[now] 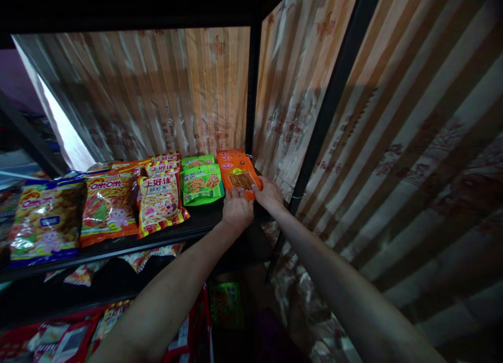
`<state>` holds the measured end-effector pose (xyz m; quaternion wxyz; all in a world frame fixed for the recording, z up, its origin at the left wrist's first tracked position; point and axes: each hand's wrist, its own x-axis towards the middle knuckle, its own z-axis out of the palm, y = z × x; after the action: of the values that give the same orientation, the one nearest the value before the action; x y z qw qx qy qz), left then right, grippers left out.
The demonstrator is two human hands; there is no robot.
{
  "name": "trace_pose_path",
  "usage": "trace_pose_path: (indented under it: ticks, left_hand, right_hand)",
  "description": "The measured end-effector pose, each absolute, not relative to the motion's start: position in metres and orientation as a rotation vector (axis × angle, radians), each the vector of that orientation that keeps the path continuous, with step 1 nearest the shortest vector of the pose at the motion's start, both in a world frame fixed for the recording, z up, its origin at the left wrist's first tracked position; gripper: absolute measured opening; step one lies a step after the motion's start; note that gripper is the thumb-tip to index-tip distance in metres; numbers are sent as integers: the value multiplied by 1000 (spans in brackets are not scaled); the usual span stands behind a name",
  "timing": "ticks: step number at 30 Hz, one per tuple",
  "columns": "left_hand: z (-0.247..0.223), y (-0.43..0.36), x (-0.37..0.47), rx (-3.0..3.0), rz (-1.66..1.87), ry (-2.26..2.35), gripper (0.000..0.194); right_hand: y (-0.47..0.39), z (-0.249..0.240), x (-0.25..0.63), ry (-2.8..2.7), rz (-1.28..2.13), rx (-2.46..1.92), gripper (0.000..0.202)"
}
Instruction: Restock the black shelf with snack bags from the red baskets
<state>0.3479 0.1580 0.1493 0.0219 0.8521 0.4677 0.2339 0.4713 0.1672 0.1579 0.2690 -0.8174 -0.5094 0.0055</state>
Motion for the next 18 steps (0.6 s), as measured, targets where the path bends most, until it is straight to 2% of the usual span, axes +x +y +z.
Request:
trace_pose_path:
  ticks: [9,13,18]
  left_hand:
    - [163,149,371,2236,797,1717,48]
    - [160,153,372,2195,822,1769,58]
    - [150,160,372,2215,855,1752,56]
  right_hand:
    - [164,166,472,-1348,44,-2216,42]
    - [171,173,472,-1351,28,-2207,39]
    - [181,175,476,-1330,131,-2196,36]
